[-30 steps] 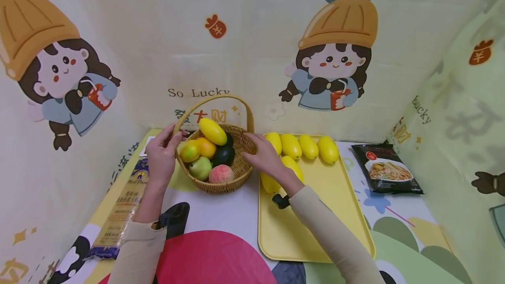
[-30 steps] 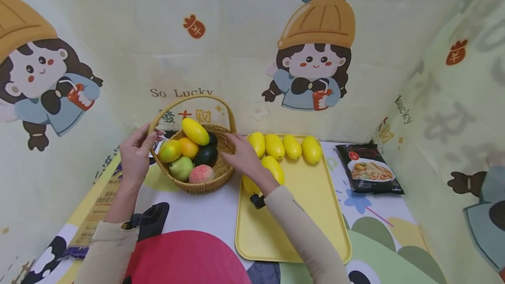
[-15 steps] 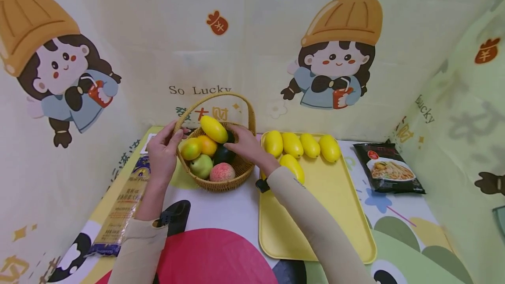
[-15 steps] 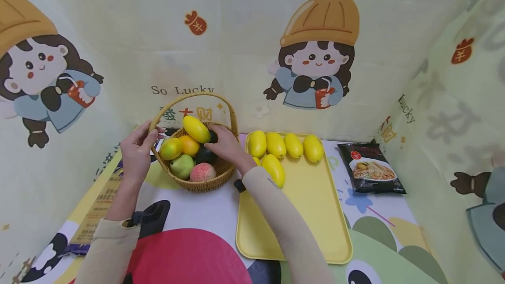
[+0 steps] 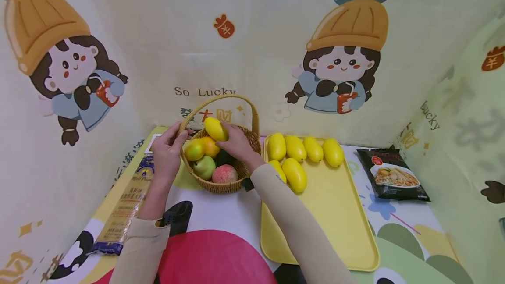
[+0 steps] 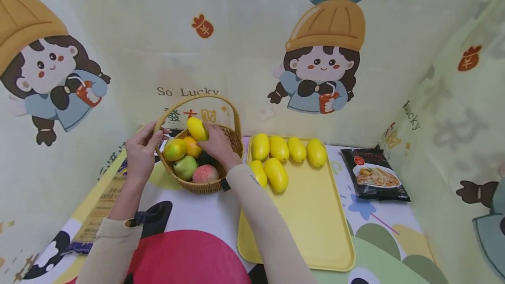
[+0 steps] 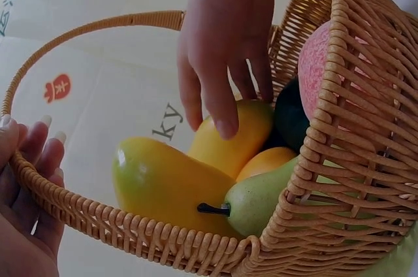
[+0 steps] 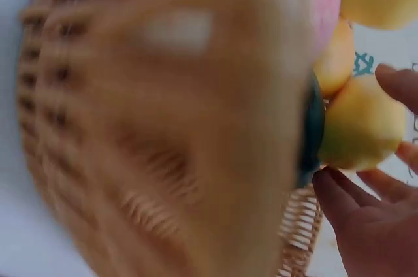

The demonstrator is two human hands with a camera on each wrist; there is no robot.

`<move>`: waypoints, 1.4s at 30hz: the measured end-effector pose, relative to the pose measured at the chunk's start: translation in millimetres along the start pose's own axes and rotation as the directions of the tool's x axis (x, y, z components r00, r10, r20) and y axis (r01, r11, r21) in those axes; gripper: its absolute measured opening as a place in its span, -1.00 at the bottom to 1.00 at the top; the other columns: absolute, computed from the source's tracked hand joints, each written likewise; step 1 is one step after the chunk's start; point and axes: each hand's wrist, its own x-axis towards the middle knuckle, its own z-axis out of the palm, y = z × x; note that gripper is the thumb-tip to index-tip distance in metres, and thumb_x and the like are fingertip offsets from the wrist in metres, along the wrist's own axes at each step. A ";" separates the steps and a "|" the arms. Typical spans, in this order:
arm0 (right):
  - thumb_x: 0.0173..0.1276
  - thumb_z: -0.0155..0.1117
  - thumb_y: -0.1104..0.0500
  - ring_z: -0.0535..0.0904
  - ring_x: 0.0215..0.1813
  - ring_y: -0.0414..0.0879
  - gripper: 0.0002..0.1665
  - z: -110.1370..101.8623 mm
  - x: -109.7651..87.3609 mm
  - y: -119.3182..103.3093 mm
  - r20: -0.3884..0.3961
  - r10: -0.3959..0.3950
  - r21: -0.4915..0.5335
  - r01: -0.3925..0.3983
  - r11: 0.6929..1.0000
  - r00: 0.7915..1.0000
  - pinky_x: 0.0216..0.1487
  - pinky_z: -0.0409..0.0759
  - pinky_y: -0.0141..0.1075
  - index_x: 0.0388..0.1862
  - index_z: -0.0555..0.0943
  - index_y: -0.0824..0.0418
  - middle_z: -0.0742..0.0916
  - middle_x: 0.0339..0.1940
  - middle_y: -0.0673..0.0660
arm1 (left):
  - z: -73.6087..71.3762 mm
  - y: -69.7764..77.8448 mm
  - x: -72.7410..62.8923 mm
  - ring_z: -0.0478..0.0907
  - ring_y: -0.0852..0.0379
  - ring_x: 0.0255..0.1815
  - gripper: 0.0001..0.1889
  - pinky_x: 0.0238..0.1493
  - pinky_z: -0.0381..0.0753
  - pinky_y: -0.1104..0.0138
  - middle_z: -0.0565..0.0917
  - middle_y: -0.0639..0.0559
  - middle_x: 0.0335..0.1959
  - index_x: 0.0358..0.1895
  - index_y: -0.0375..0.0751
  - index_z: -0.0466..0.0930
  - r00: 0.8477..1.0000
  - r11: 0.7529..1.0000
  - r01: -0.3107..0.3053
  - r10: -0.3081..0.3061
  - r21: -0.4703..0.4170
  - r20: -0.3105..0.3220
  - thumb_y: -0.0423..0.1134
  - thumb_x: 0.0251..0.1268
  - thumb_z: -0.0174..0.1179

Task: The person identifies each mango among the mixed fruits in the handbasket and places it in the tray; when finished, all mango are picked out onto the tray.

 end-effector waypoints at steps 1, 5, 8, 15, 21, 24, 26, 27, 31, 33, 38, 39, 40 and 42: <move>0.35 0.36 0.00 0.33 0.50 0.05 -0.08 1.4 0.4 -0.1 -0.012 0.006 -0.005 -0.006 1.000 1.000 0.50 0.35 -0.04 0.60 0.15 -0.02 0.38 0.53 0.12 | 0.9 -0.1 -0.1 0.66 0.15 -0.16 -0.64 0.01 0.58 0.60 0.73 0.10 -0.18 0.26 -0.05 0.59 1.000 1.000 0.000 0.000 -0.001 0.006 -0.13 0.49 0.11; 0.35 0.37 0.02 0.43 0.42 0.05 -0.11 4.7 2.7 0.3 -0.090 0.015 -0.046 -0.020 0.999 0.996 0.43 0.43 -0.05 0.59 0.20 0.00 0.47 0.46 0.15 | 4.3 -0.8 0.5 0.66 0.15 -0.15 -0.64 -0.02 0.57 0.60 0.72 0.14 -0.19 0.26 -0.05 0.59 1.000 1.000 0.001 0.000 -0.011 0.014 -0.12 0.50 0.10; 0.36 0.37 0.05 0.50 0.35 0.06 -0.17 5.8 5.0 1.1 -0.142 0.004 -0.046 -0.011 0.999 0.990 0.37 0.49 -0.06 0.54 0.28 0.08 0.54 0.40 0.17 | 5.5 -1.2 1.7 0.67 0.20 -0.17 -0.64 -0.01 0.58 0.60 0.72 0.17 -0.20 0.26 -0.05 0.59 1.000 1.000 -0.002 0.002 -0.023 0.007 -0.13 0.49 0.11; 0.37 0.33 0.09 0.55 0.26 -0.01 -0.23 4.4 2.7 5.3 -0.149 0.006 -0.014 -0.009 1.000 0.989 0.26 0.56 -0.13 0.52 0.33 0.12 0.58 0.37 0.14 | 6.0 -2.0 2.0 0.67 0.13 -0.16 -0.64 -0.04 0.58 0.60 0.72 0.19 -0.21 0.27 -0.08 0.59 1.000 1.000 0.010 -0.010 -0.027 0.003 -0.17 0.49 0.12; 0.36 0.29 0.12 0.53 0.12 -0.06 -0.25 -8.8 -4.0 9.8 -0.122 0.025 0.047 -0.020 0.999 0.992 0.17 0.57 -0.15 0.51 0.34 0.07 0.60 0.35 0.07 | 6.7 -1.6 5.4 0.67 0.11 -0.17 -0.65 -0.01 0.60 0.57 0.73 0.18 -0.22 0.24 -0.07 0.61 1.000 0.999 -0.015 0.015 -0.035 0.001 -0.14 0.48 0.12; 0.36 0.28 0.09 0.53 0.11 -0.06 -0.27 -14.9 -7.9 11.9 -0.101 0.018 0.039 -0.014 0.999 0.995 0.20 0.57 -0.15 0.51 0.35 0.05 0.60 0.34 0.06 | 6.3 -0.1 6.0 0.67 0.20 -0.20 -0.65 0.00 0.61 0.57 0.72 0.21 -0.23 0.24 -0.09 0.61 1.000 0.999 -0.020 0.020 -0.037 -0.007 -0.14 0.48 0.12; 0.36 0.29 0.06 0.53 0.14 -0.07 -0.27 -18.3 -12.2 12.9 -0.085 0.020 0.032 -0.017 0.999 0.996 0.24 0.56 -0.16 0.50 0.37 0.05 0.60 0.34 0.05 | 5.7 0.7 5.4 0.66 0.28 -0.22 -0.65 -0.01 0.60 0.58 0.72 0.24 -0.23 0.25 -0.09 0.60 1.000 0.999 -0.012 0.011 -0.039 -0.012 -0.14 0.48 0.12; 0.36 0.30 0.05 0.53 0.14 -0.07 -0.27 -19.8 -14.9 13.5 -0.083 0.020 0.028 -0.018 0.999 0.996 0.25 0.56 -0.16 0.49 0.38 0.06 0.61 0.34 0.06 | 5.3 0.9 4.9 0.65 0.30 -0.22 -0.64 -0.01 0.60 0.59 0.71 0.24 -0.23 0.25 -0.09 0.60 1.000 0.999 -0.007 0.006 -0.040 -0.012 -0.14 0.48 0.12; 0.33 0.32 0.04 0.54 0.07 -0.05 -0.27 -26.9 -27.6 17.3 -0.077 0.036 0.044 -0.033 0.999 0.996 0.17 0.59 -0.18 0.47 0.40 0.07 0.62 0.32 0.07 | 4.1 0.6 3.9 0.65 0.31 -0.21 -0.64 -0.02 0.59 0.59 0.71 0.25 -0.23 0.26 -0.08 0.59 1.000 1.000 -0.001 0.001 -0.027 -0.010 -0.12 0.49 0.11; 0.33 0.33 0.04 0.54 0.02 -0.05 -0.26 -30.5 -33.6 21.1 -0.069 0.050 0.063 -0.045 0.997 0.996 0.10 0.59 -0.21 0.48 0.40 0.06 0.63 0.30 0.08 | 3.5 0.5 3.7 0.65 0.31 -0.20 -0.64 0.00 0.58 0.59 0.71 0.24 -0.23 0.25 -0.08 0.60 1.000 1.000 -0.003 0.003 -0.022 -0.009 -0.12 0.49 0.11; 0.31 0.33 0.02 0.54 -0.30 -0.07 -0.25 -39.3 -47.8 32.2 -0.070 0.089 0.111 -0.081 0.990 0.994 -0.27 0.56 -0.34 0.48 0.39 0.02 0.70 -0.01 0.13 | 2.0 1.0 2.5 0.65 0.27 -0.18 -0.64 0.04 0.58 0.60 0.72 0.19 -0.20 0.26 -0.08 0.59 1.000 1.000 0.009 -0.009 -0.008 -0.008 -0.14 0.49 0.11; 0.31 0.33 0.02 0.53 -0.35 -0.07 -0.25 -41.1 -50.8 34.3 -0.078 0.091 0.110 -0.082 0.990 0.993 -0.34 0.52 -0.36 0.48 0.40 0.01 0.69 -0.05 0.13 | 1.7 1.0 2.2 0.66 0.27 -0.18 -0.64 0.05 0.57 0.60 0.73 0.17 -0.20 0.26 -0.07 0.59 1.000 1.000 0.010 -0.010 -0.004 -0.007 -0.14 0.49 0.11; 0.30 0.33 0.02 0.52 -0.41 -0.06 -0.25 -42.9 -53.9 36.1 -0.091 0.091 0.107 -0.081 0.991 0.992 -0.38 0.51 -0.36 0.47 0.41 0.02 0.69 -0.09 0.14 | 1.4 1.2 1.9 0.66 0.26 -0.18 -0.64 0.05 0.57 0.60 0.73 0.16 -0.19 0.27 -0.07 0.59 1.000 1.000 0.011 -0.011 0.001 -0.007 -0.14 0.49 0.11; 0.30 0.34 0.01 0.54 -0.37 -0.04 -0.27 -46.7 -60.1 39.6 -0.104 0.087 0.104 -0.076 0.992 0.991 -0.39 0.50 -0.35 0.46 0.42 0.03 0.67 -0.03 0.11 | 0.5 1.3 1.1 0.67 0.23 -0.17 -0.63 0.06 0.58 0.60 0.73 0.15 -0.19 0.27 -0.05 0.59 1.000 1.000 0.008 -0.008 0.002 -0.005 -0.12 0.49 0.11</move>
